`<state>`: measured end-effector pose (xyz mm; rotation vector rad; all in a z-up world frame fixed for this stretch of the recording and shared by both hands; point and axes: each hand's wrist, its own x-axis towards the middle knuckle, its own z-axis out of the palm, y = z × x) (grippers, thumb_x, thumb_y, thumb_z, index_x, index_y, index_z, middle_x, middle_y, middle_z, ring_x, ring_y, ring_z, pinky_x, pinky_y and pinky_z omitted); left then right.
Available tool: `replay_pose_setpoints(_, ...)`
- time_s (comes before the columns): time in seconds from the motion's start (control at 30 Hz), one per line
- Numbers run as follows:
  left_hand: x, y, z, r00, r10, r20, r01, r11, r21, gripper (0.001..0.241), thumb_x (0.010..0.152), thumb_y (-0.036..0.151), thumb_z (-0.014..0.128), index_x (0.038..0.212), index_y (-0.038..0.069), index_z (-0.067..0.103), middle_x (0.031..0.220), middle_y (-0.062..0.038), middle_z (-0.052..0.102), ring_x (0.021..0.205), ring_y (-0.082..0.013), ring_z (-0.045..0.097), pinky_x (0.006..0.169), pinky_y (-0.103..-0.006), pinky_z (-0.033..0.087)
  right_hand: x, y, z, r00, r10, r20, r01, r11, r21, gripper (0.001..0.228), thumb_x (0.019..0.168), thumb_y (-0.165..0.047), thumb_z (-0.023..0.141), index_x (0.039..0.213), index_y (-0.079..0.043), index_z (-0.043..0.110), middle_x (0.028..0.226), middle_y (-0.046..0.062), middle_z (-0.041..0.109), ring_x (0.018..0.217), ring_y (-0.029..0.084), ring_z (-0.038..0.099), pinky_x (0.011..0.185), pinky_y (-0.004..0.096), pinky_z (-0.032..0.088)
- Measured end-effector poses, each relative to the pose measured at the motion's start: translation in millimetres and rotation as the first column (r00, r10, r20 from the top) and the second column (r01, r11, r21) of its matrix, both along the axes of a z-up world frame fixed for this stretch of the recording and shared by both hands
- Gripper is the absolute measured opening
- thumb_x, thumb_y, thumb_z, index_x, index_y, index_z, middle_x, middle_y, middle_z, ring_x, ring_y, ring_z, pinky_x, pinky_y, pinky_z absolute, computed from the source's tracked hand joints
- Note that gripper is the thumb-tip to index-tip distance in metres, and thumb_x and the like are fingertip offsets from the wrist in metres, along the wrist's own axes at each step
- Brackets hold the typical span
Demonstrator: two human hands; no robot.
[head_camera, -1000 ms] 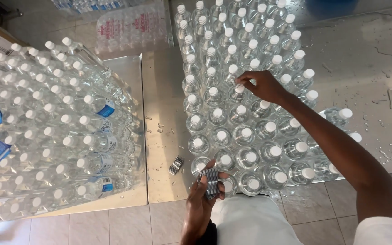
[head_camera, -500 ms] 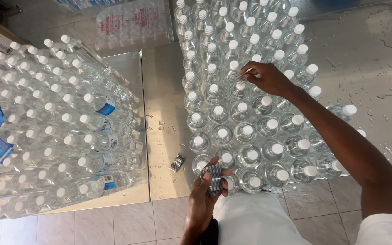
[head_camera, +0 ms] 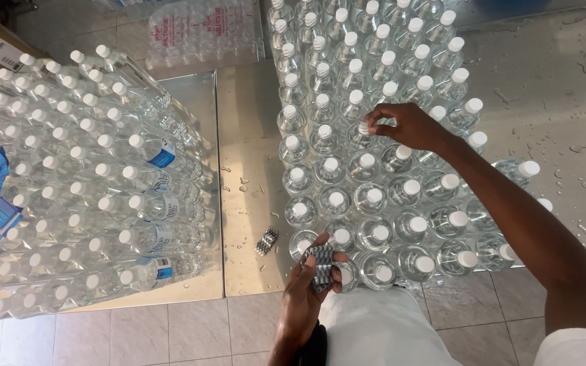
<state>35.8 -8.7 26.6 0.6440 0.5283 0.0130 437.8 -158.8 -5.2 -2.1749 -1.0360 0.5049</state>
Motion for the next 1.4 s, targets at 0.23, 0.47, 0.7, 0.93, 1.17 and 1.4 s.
replay_pose_setpoints(0.23, -1, 0, 4, 1.000, -0.003, -0.003, 0.003, 1.000, 0.010, 0.063, 0.106, 0.031, 0.057, 0.162, 0.002, 0.053, 0.116, -0.021, 0.076, 0.083, -0.0206, 0.065, 0.071, -0.0327, 0.056, 4, 5, -8, 0.989, 0.114, 0.096, -0.099, 0.983, -0.153, 0.018, 0.108, -0.023, 0.070, 0.121, -0.012, 0.076, 0.126, 0.006, 0.080, 0.106, 0.028, 0.075, 0.091, 0.046, 0.053)
replay_pose_setpoints(0.47, -3, 5, -1, 1.000, -0.002, 0.010, 0.002, 1.000, 0.004, 0.062, 0.106, 0.032, 0.056, 0.161, 0.003, 0.054, 0.116, -0.020, 0.077, 0.083, -0.0203, 0.065, 0.072, -0.0335, 0.054, 7, 0, -12, 0.980, 0.098, 0.170, -0.058, 0.972, -0.226, 0.014, 0.110, -0.026, 0.067, 0.116, -0.014, 0.070, 0.122, 0.009, 0.081, 0.098, 0.032, 0.075, 0.083, 0.048, 0.054)
replay_pose_setpoints(0.7, 0, 3, -1, 1.000, -0.013, -0.002, 0.013, 1.000, 0.019, 0.063, 0.105, 0.033, 0.058, 0.160, 0.002, 0.055, 0.115, -0.021, 0.077, 0.083, -0.0210, 0.066, 0.070, -0.0336, 0.055, 5, 12, -19, 0.927, 0.183, 0.329, -0.096, 0.959, -0.265, 0.082, 0.100, -0.013, 0.076, 0.169, -0.013, 0.033, 0.135, 0.022, 0.075, 0.108, 0.045, 0.077, 0.089, 0.055, 0.060)
replay_pose_setpoints(0.93, 2, 3, -1, 1.000, -0.027, 0.006, 0.027, 1.000, -0.003, 0.061, 0.107, 0.032, 0.057, 0.160, 0.002, 0.055, 0.116, -0.021, 0.076, 0.083, -0.0210, 0.066, 0.071, -0.0324, 0.057, 7, 23, -7, 0.858, 0.366, 0.361, -0.125, 0.829, -0.544, 0.048, 0.103, -0.007, 0.070, 0.149, -0.014, 0.060, 0.095, 0.014, 0.079, 0.082, 0.034, 0.076, 0.076, 0.047, 0.057)
replay_pose_setpoints(1.17, -2, 4, 1, 0.999, -0.018, 0.043, 0.018, 1.000, 0.015, 0.064, 0.106, 0.035, 0.058, 0.161, 0.002, 0.053, 0.117, -0.019, 0.077, 0.084, -0.0194, 0.065, 0.073, -0.0331, 0.054, 32, 23, -50, 0.808, 0.444, 0.389, -0.281, 0.869, -0.408, 0.047, 0.098, 0.000, 0.072, 0.143, -0.009, 0.061, 0.139, 0.013, 0.061, 0.126, 0.033, 0.058, 0.098, 0.048, 0.052)
replay_pose_setpoints(1.4, -9, 8, 2, 0.998, 0.025, 0.056, -0.025, 1.000, -0.009, 0.064, 0.108, 0.032, 0.055, 0.163, 0.000, 0.049, 0.117, -0.020, 0.075, 0.085, -0.0195, 0.064, 0.073, -0.0319, 0.055, 17, 20, -34, 0.916, 0.343, 0.206, -0.237, 0.880, -0.411, 0.048, 0.104, 0.001, 0.061, 0.151, -0.010, 0.063, 0.151, 0.010, 0.062, 0.135, 0.032, 0.059, 0.102, 0.049, 0.052)
